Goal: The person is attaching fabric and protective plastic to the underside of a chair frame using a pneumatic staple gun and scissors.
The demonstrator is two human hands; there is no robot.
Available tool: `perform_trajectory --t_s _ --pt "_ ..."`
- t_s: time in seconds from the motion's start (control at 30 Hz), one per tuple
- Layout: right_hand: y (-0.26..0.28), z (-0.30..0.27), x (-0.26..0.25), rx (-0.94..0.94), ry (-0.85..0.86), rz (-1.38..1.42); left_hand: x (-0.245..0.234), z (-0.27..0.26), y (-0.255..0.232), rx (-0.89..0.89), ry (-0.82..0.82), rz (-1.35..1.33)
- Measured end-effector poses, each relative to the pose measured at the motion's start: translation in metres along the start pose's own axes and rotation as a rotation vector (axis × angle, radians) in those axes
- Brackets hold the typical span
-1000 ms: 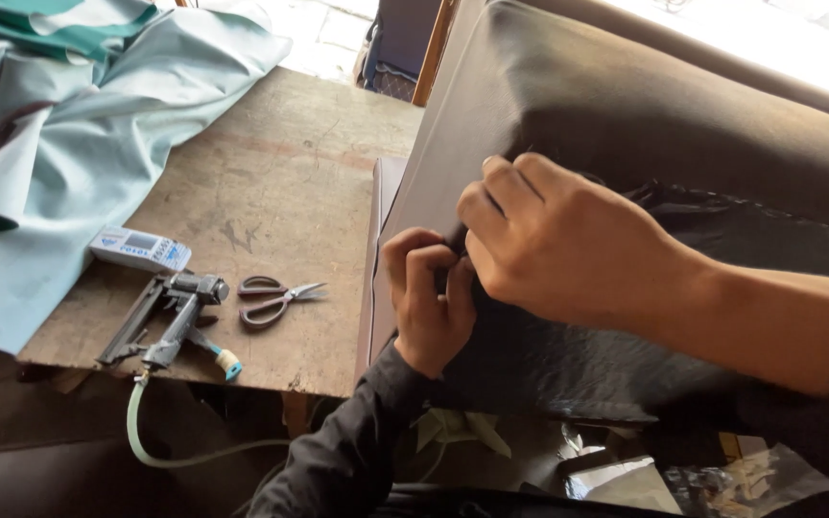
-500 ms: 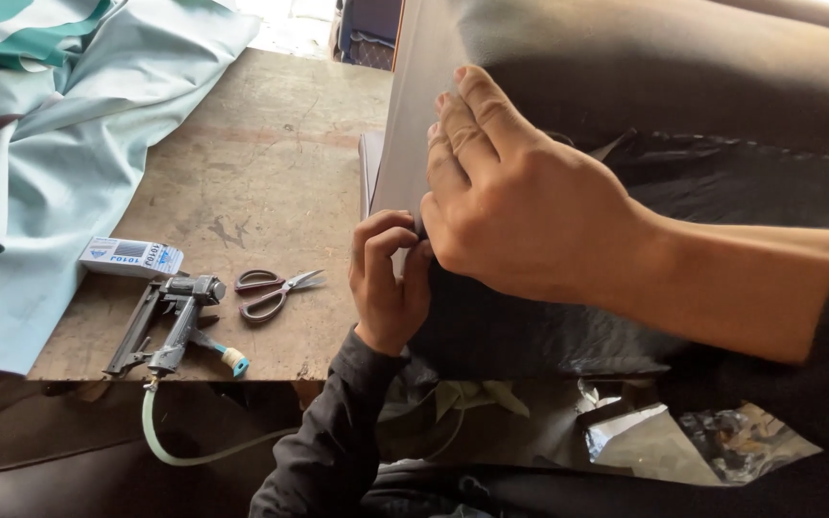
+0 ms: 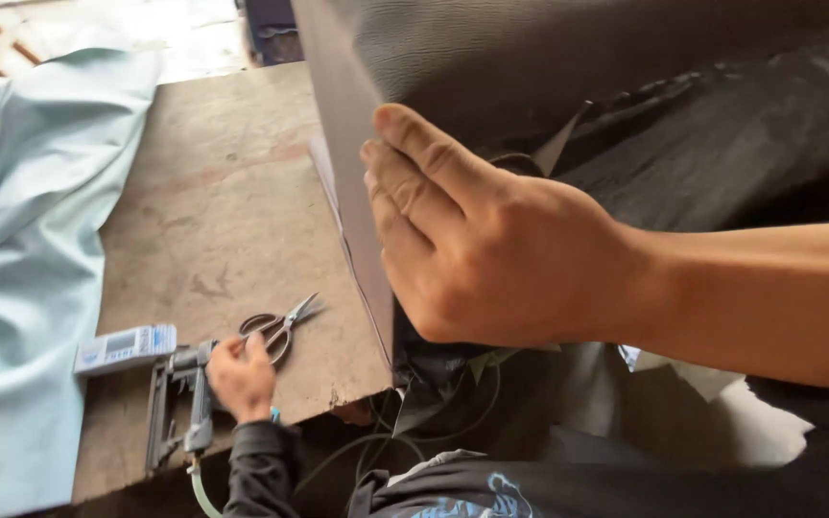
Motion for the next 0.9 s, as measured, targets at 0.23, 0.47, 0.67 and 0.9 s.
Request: perform_trajectory --t_s 0.23,0.47,0.67,0.9 --pt "-0.002 0.017 -0.002 0.110 0.138 -0.023 0.013 0.008 0.173 -0.044 0.274 0.779" --pt "-0.010 0.027 0.026 0.234 0.376 0.054 0.043 0.085 0.204 -0.121 0.436 0.650" --pt "0.004 0.027 0.038 0.066 0.411 0.050 0.013 0.107 0.239 -0.301 0.542 0.575" --pt "0.006 0.032 0.040 -0.032 0.484 0.088 -0.107 0.057 0.016 -0.320 0.459 -0.263"
Point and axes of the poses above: each hand's wrist, its own z-axis towards the middle knuckle, its own x-axis out of the palm, y = z × x, the point moved 9 cm from there along z, towards the middle knuckle, and after that the axes turned 2 degrees about z, right-handed, at the moved point
